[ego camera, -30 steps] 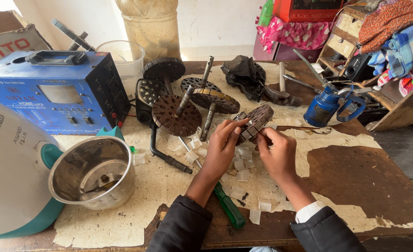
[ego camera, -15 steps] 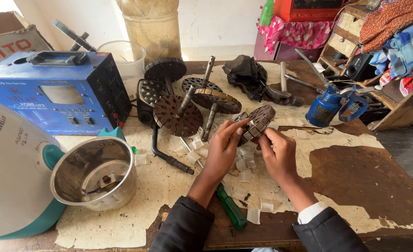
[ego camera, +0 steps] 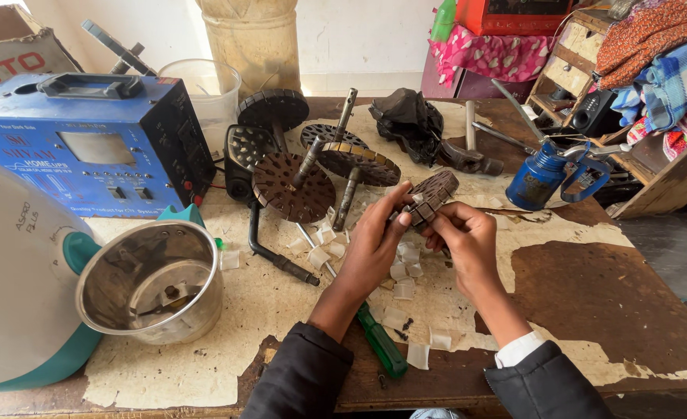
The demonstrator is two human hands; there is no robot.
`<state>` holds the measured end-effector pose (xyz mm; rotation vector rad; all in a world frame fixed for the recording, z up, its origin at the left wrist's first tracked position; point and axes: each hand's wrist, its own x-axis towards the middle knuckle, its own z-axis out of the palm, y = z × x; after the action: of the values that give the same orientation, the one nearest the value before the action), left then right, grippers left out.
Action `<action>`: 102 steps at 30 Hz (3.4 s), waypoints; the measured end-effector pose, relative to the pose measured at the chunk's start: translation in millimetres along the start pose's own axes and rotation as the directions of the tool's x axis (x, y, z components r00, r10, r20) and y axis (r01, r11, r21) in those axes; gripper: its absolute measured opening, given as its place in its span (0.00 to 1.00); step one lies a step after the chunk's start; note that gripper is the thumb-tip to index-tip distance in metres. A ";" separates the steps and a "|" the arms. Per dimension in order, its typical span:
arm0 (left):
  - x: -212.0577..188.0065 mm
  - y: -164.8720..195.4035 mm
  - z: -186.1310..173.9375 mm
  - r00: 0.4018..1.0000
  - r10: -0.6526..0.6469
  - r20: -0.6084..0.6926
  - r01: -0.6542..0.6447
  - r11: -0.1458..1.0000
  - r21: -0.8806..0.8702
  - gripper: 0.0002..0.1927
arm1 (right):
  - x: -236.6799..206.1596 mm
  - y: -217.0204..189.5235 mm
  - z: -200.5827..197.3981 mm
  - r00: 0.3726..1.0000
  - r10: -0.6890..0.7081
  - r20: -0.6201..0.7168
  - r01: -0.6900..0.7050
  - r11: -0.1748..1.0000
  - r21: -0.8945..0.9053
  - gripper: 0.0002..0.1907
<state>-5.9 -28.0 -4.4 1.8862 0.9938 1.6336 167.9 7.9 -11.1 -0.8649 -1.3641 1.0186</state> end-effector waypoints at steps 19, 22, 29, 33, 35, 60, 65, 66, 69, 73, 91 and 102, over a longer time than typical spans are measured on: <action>0.5 5.8 -5.2 0.989 0.114 -0.100 -0.092 0.976 0.196 0.14 | -12.5 -8.8 6.1 0.916 -0.400 -0.004 0.334 0.769 -0.545 0.06; -1.0 8.2 -6.9 0.988 0.136 -0.072 -0.116 0.966 0.230 0.16 | -13.1 -16.3 7.4 0.781 -0.625 -0.006 0.491 0.620 -0.612 0.24; -1.4 6.4 -5.8 0.987 0.139 -0.086 -0.099 0.927 0.361 0.24 | -8.9 -27.0 15.2 0.759 -0.612 0.221 0.563 0.447 -0.695 0.32; -0.9 6.9 -5.6 0.992 0.101 -0.073 -0.066 0.922 0.382 0.20 | -11.4 -29.3 17.6 0.779 -0.583 0.230 0.549 0.457 -0.700 0.33; -2.6 8.5 -5.8 0.992 0.097 -0.076 -0.058 0.912 0.406 0.18 | -11.7 -29.5 19.0 0.778 -0.579 0.245 0.571 0.490 -0.658 0.33; -4.9 10.5 -0.7 0.994 0.108 -0.015 -0.080 0.822 0.564 0.26 | -10.3 -25.2 17.5 0.802 -0.556 0.221 0.548 0.536 -0.642 0.29; -4.2 13.1 0.4 0.994 0.095 -0.048 -0.057 0.855 0.516 0.22 | -8.9 -25.3 17.4 0.790 -0.566 0.236 0.568 0.530 -0.630 0.28; -4.0 13.4 0.3 0.994 0.090 -0.058 -0.048 0.860 0.509 0.21 | -8.9 -25.5 17.7 0.792 -0.565 0.232 0.565 0.534 -0.630 0.28; -3.2 13.2 -0.8 0.997 0.050 -0.059 -0.015 0.872 0.488 0.21 | -9.0 -26.4 18.0 0.785 -0.568 0.245 0.576 0.526 -0.626 0.27; -5.0 12.8 -4.3 0.991 0.009 -0.132 0.047 0.909 0.415 0.22 | -9.2 -26.5 18.1 0.770 -0.575 0.275 0.602 0.514 -0.611 0.27; 1.9 7.8 -6.6 0.980 0.043 -0.193 0.007 0.968 0.252 0.24 | 14.4 14.6 -11.0 0.983 -0.170 0.063 0.179 0.965 -0.193 0.25; -2.3 -7.1 -4.8 0.987 -0.052 -0.155 0.062 0.996 0.060 0.12 | -2.9 -18.1 5.3 0.969 -0.193 0.156 0.223 0.953 -0.204 0.17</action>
<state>-12.3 -25.7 -10.2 1.7767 1.1654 1.7529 164.1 -1.6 5.0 -0.8044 -1.6691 0.7828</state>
